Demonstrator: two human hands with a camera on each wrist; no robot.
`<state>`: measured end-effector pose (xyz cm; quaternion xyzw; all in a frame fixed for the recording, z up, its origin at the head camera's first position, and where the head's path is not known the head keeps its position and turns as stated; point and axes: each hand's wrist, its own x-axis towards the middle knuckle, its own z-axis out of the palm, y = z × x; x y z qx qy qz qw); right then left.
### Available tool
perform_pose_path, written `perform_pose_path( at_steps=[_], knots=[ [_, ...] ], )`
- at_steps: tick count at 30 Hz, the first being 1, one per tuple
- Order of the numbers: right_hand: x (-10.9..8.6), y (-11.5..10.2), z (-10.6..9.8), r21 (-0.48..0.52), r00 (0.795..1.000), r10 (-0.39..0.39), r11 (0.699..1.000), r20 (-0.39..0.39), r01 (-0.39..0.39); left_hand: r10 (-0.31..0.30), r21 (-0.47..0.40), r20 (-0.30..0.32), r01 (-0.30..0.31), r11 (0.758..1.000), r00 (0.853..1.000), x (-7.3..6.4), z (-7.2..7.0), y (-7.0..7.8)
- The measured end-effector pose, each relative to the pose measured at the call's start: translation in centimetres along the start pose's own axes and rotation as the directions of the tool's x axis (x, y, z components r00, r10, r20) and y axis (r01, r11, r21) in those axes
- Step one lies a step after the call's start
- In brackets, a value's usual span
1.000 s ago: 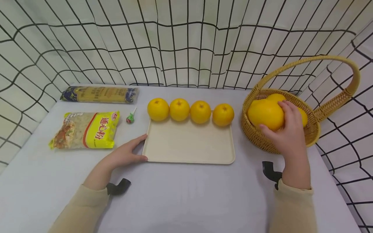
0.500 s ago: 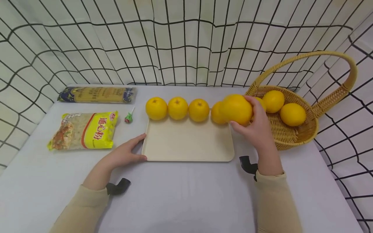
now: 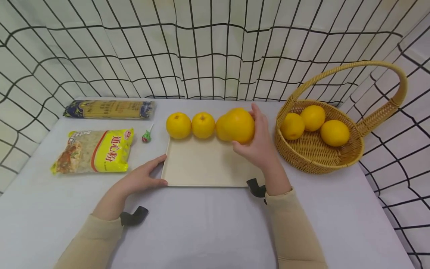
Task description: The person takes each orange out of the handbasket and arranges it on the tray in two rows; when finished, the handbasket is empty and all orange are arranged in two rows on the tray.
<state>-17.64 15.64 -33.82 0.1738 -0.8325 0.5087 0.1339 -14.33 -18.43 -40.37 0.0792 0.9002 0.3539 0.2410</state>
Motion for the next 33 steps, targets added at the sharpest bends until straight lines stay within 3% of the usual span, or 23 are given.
perform_pose_path(
  at_steps=[6,12,20,26,33],
  knots=[
    [0.3,-0.2,1.3,-0.124,0.999,-0.005,0.992,0.037,0.01,-0.002,0.001,-0.002,0.002,1.0,1.0,0.0,0.0,0.0],
    [0.4,-0.3,2.0,-0.162,0.997,-0.009,0.987,0.075,0.021,-0.004,0.001,0.001,0.004,1.0,1.0,0.0,0.0,0.0],
    [1.0,-1.0,4.2,-0.098,0.989,0.048,0.995,0.139,-0.034,0.001,-0.008,-0.002,-0.001,1.0,1.0,0.0,0.0,-0.1],
    [1.4,-1.4,6.5,-0.111,0.977,0.021,0.994,0.213,0.003,0.0,-0.005,0.001,0.0,1.0,1.0,-0.1,0.0,-0.1],
    [1.7,-1.5,9.0,-0.127,0.956,0.102,0.989,0.275,-0.069,0.013,-0.006,0.002,-0.013,1.0,1.0,-0.2,-0.1,0.0]
  ],
)
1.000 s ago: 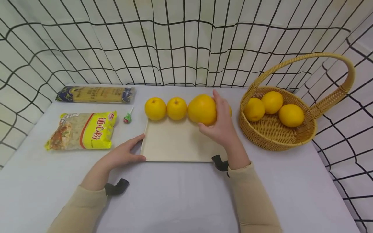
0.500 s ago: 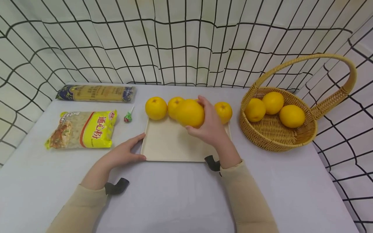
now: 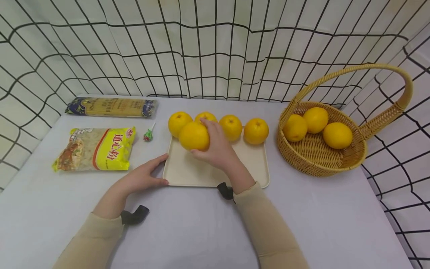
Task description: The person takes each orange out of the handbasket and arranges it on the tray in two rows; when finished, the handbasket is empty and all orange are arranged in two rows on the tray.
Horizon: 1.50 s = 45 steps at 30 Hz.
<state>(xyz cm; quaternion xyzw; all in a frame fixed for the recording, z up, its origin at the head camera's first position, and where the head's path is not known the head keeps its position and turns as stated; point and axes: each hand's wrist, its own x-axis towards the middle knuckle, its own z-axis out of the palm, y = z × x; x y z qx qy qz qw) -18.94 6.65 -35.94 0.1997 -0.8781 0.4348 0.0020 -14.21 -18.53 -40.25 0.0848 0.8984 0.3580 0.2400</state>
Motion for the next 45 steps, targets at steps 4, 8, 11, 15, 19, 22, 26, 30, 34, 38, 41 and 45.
perform_pose_path(
  at_steps=[4,8,11,15,19,22,26,30,34,38,41,45],
  knots=[
    [0.5,-0.1,1.2,0.054,0.999,0.044,0.998,0.004,-0.044,0.013,0.002,0.001,-0.013,1.0,1.0,-0.1,0.0,0.0],
    [1.0,-0.2,2.3,0.034,1.0,0.027,0.999,-0.013,-0.027,0.03,0.006,0.007,-0.03,1.0,1.0,-0.1,0.0,0.0],
    [1.2,-0.3,2.9,0.004,1.0,0.008,1.0,-0.021,-0.008,0.042,0.009,0.009,-0.043,0.999,0.999,-0.2,0.0,0.1],
    [1.3,-0.6,3.7,-0.009,0.999,0.055,0.998,0.001,-0.055,0.041,0.007,0.01,-0.041,0.999,0.999,-0.2,-0.1,0.2],
    [1.4,-0.9,4.3,-0.028,0.994,0.107,0.994,0.022,-0.106,0.025,0.001,0.007,-0.025,1.0,1.0,-0.2,-0.1,0.2],
    [1.6,-1.0,4.7,-0.044,0.99,0.136,0.99,0.035,-0.135,0.017,0.0,0.004,-0.017,1.0,1.0,-0.1,-0.2,0.2],
    [1.7,-0.8,5.1,-0.091,0.99,0.132,0.988,0.051,-0.127,0.01,0.001,0.012,-0.01,1.0,1.0,-0.1,-0.1,0.1],
    [1.7,-0.7,5.3,-0.169,0.996,0.079,0.983,0.051,-0.069,0.016,0.001,0.018,-0.017,1.0,1.0,-0.1,-0.2,0.1],
    [1.6,-0.7,5.2,-0.226,0.997,0.063,0.973,0.053,-0.049,0.021,0.001,0.016,-0.021,1.0,1.0,-0.1,-0.1,0.2],
    [1.5,-0.7,5.2,-0.186,0.995,0.072,0.981,0.07,-0.058,0.022,0.005,0.012,-0.022,1.0,1.0,-0.2,-0.1,0.1],
    [1.5,-0.7,5.3,-0.144,0.994,0.078,0.987,0.082,-0.066,0.023,0.01,0.009,-0.023,1.0,1.0,-0.1,-0.1,0.1],
    [1.6,-0.6,5.4,-0.113,0.994,0.065,0.992,0.09,-0.055,0.032,0.021,0.002,-0.032,0.999,0.999,-0.1,-0.1,0.1]
  ],
)
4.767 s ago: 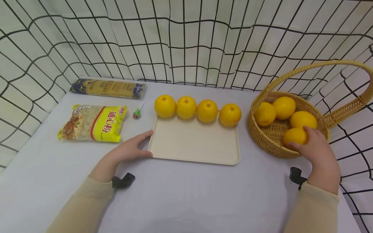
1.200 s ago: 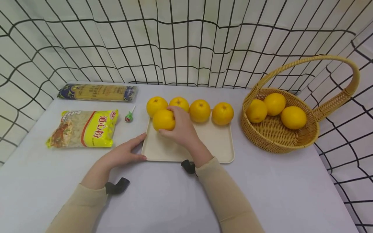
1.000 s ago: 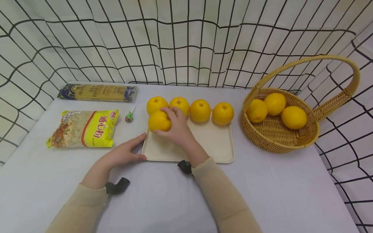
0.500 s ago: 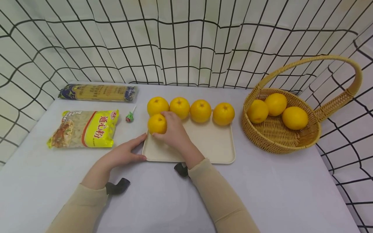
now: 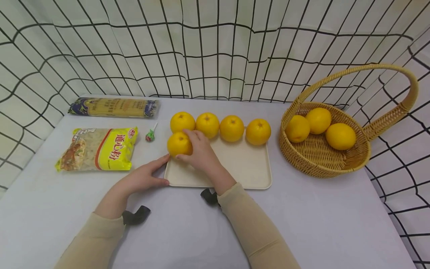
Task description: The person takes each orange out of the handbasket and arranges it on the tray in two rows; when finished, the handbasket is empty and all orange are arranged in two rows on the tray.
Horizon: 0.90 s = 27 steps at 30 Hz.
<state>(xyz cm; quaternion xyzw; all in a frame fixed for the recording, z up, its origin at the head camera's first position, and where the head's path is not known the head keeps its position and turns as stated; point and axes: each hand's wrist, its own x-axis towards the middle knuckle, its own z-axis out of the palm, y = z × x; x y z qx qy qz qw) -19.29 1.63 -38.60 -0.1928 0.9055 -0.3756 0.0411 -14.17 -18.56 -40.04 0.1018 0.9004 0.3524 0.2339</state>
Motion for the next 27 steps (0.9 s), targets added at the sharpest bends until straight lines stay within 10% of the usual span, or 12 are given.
perform_pose_path(
  at_steps=[21,27],
  knots=[
    [-1.3,0.4,-2.3,0.01,0.999,0.022,1.0,0.038,-0.023,0.002,-0.004,0.0,-0.002,1.0,1.0,0.2,0.1,0.0],
    [-3.9,1.7,-7.1,-0.034,0.985,-0.092,0.996,-0.146,0.088,0.003,-0.012,0.0,-0.003,1.0,1.0,0.2,0.0,-0.1]
  ],
)
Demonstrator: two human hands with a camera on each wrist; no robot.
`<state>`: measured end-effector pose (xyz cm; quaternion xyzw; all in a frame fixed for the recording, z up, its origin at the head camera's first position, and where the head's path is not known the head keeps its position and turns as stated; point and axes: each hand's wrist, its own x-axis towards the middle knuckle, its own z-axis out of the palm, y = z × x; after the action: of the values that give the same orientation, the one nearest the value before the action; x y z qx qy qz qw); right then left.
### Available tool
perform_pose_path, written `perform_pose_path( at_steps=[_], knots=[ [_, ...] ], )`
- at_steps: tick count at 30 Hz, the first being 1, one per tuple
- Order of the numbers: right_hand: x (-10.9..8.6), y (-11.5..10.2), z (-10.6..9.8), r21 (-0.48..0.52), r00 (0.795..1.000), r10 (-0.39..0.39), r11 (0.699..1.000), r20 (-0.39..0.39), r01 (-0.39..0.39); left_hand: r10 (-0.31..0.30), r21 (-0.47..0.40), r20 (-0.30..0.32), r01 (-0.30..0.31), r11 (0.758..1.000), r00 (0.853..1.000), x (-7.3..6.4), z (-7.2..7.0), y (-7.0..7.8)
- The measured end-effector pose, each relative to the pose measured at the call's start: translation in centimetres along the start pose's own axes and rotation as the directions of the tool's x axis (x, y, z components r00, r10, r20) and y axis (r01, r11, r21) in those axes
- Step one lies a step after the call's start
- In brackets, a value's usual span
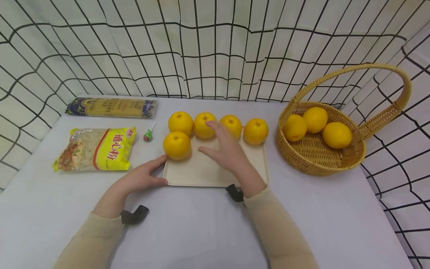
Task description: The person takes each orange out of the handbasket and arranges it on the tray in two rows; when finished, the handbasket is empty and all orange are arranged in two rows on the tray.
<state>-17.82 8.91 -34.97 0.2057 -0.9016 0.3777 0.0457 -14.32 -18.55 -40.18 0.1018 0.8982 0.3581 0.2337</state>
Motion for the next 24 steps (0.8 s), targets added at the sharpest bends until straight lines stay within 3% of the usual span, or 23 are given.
perform_pose_path(
  at_steps=[2,4,6,7,8,9,11,13,15,18,21,24],
  knots=[
    [-1.0,1.3,-2.2,-0.022,0.979,-0.109,0.994,-0.171,0.107,0.003,-0.002,0.003,-0.003,1.0,1.0,0.1,0.0,-0.1],
    [-1.9,3.1,-4.2,-0.057,0.906,-0.2,0.98,-0.372,0.193,0.007,-0.001,0.005,-0.007,1.0,1.0,0.2,0.0,-0.1],
    [-2.7,5.0,-6.2,-0.096,0.817,-0.207,0.978,-0.538,0.184,0.011,0.002,0.005,-0.011,1.0,1.0,0.2,0.0,-0.2],
    [-3.0,6.1,-7.2,-0.095,0.783,-0.184,0.983,-0.594,0.159,0.013,0.001,0.005,-0.013,1.0,1.0,0.2,0.0,-0.2],
    [-3.3,7.1,-8.1,-0.094,0.759,-0.155,0.988,-0.633,0.123,0.013,0.001,0.004,-0.013,1.0,1.0,0.2,0.0,-0.2],
    [-3.6,8.0,-9.0,-0.089,0.754,-0.111,0.994,-0.648,0.07,0.016,0.002,0.004,-0.016,1.0,1.0,0.1,-0.1,-0.2],
    [-4.1,9.7,-10.7,-0.082,0.775,-0.017,0.996,-0.632,-0.046,0.016,0.005,0.006,-0.016,1.0,1.0,0.1,-0.1,-0.1],
    [-4.5,10.9,-12.1,-0.09,0.816,0.063,0.986,-0.574,-0.14,0.015,0.005,0.007,-0.015,1.0,1.0,0.1,-0.1,-0.1],
    [-4.6,11.8,-13.2,-0.114,0.86,0.122,0.972,-0.496,-0.204,0.018,0.003,0.006,-0.018,1.0,1.0,0.1,-0.2,-0.1],
    [-4.3,12.8,-14.2,-0.167,0.906,0.201,0.946,-0.373,-0.279,0.022,0.001,0.002,-0.022,1.0,1.0,0.1,-0.2,-0.1],
    [-3.7,13.6,-14.4,-0.22,0.928,0.283,0.916,-0.242,-0.337,0.024,0.003,0.001,-0.024,1.0,1.0,0.1,-0.1,-0.2],
    [-3.3,14.4,-14.2,-0.249,0.928,0.336,0.896,-0.16,-0.367,0.026,0.006,0.0,-0.026,1.0,1.0,0.2,0.0,-0.2]
  ],
)
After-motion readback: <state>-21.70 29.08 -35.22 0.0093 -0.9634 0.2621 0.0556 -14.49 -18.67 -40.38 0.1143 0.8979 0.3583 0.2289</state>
